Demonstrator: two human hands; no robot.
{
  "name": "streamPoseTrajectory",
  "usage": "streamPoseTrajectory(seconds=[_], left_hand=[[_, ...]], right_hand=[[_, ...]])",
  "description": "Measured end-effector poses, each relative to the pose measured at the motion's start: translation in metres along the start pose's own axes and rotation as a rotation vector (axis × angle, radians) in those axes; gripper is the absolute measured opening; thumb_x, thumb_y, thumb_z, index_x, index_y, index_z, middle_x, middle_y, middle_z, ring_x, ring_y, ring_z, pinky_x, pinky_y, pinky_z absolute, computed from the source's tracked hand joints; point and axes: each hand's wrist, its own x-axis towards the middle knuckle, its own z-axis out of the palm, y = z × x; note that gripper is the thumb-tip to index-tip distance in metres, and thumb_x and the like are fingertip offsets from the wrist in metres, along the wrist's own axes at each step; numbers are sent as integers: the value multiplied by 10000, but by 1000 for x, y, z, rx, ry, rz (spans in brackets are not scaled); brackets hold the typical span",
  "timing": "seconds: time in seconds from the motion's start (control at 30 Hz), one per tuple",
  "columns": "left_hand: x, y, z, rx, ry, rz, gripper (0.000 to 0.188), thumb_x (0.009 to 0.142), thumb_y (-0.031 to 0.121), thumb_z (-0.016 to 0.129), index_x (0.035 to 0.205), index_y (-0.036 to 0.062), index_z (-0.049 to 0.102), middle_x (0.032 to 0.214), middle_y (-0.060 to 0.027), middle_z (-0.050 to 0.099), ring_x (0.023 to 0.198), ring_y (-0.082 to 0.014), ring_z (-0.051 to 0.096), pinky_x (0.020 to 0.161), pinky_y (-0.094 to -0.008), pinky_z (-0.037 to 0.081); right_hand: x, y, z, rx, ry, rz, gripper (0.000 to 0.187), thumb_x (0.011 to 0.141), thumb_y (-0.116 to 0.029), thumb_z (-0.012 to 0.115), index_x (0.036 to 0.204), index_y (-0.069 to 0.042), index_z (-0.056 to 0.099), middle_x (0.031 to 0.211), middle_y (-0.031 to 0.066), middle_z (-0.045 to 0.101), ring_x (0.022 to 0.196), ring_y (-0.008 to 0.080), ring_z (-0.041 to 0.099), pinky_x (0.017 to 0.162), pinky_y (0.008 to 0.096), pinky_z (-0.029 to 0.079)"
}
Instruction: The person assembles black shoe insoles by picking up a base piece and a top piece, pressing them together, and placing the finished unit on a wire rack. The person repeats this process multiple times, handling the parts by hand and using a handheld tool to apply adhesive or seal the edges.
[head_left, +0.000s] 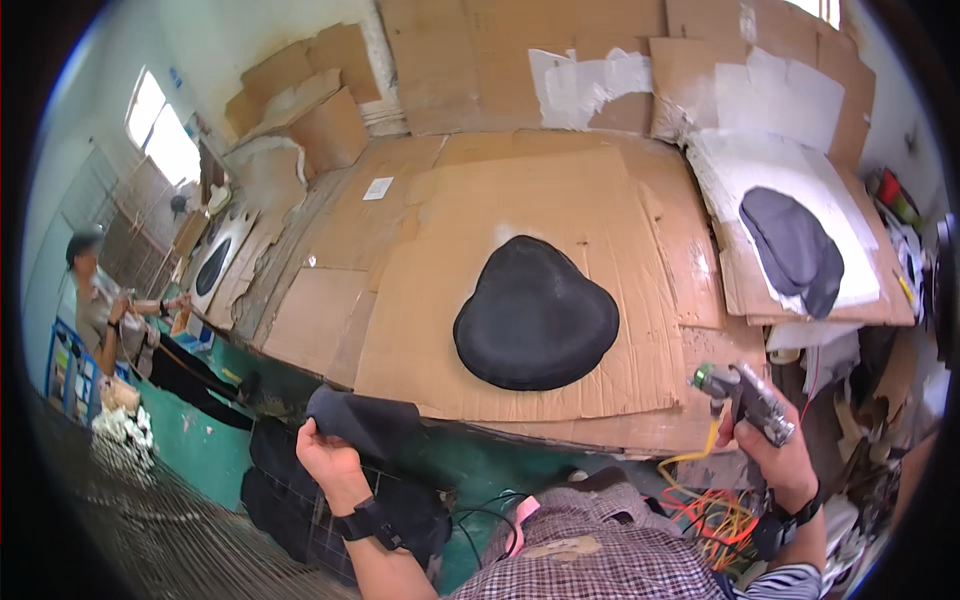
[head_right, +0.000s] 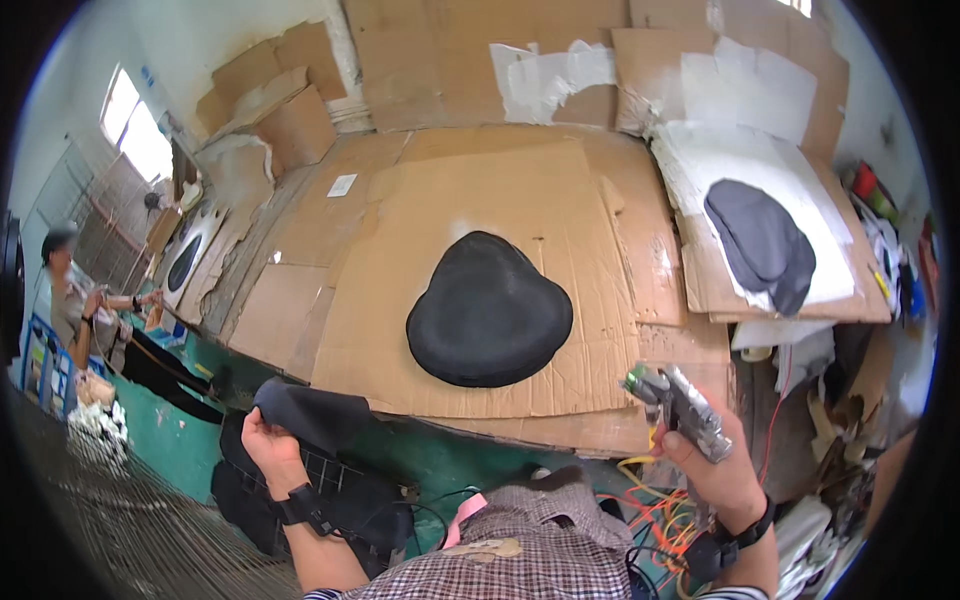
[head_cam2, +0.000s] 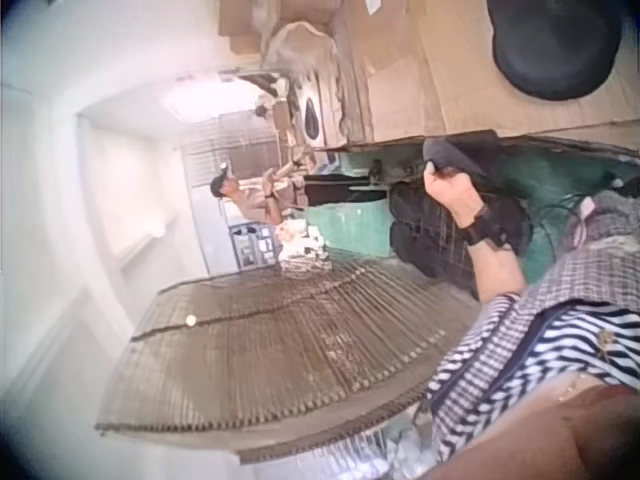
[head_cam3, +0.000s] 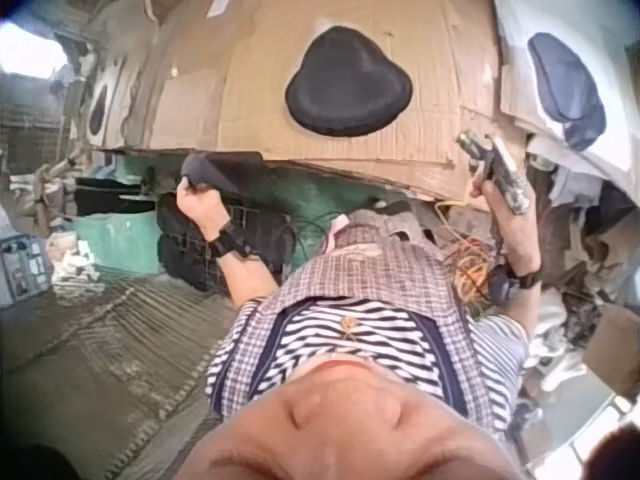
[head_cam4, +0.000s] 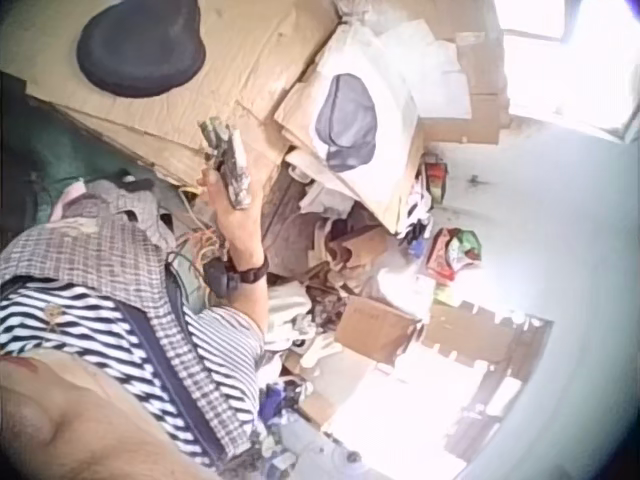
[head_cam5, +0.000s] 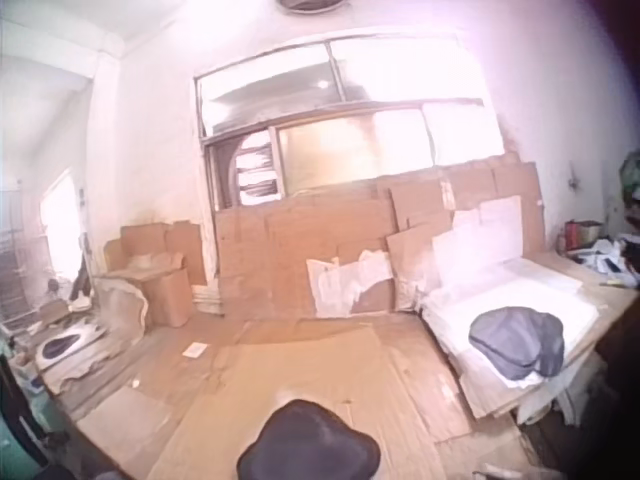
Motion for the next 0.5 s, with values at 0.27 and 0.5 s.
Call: streamPoseTrajectory(seconds=[0.27,0.5], left_hand=[[2,-11,5,28,92,-6,234,855,133,480,993,-24,586,1041,-139,640,993,-277,614,920,-427,476],[2,-22,8,28,63,-44,238,848,126,488,996,-31,588,1048,-144,638,988,-265,618,908,-405,488]], right_hand=[[-1,-15,-5,-11,-133,50,497,852,-74,639,1309,-9,455,999,54,610,879,111,572,782,258,474],[3,-16,-4,-45,-130,84,468,853,-21,624,1298,-17,480,1055,49,607,927,97,549,818,263,461]])
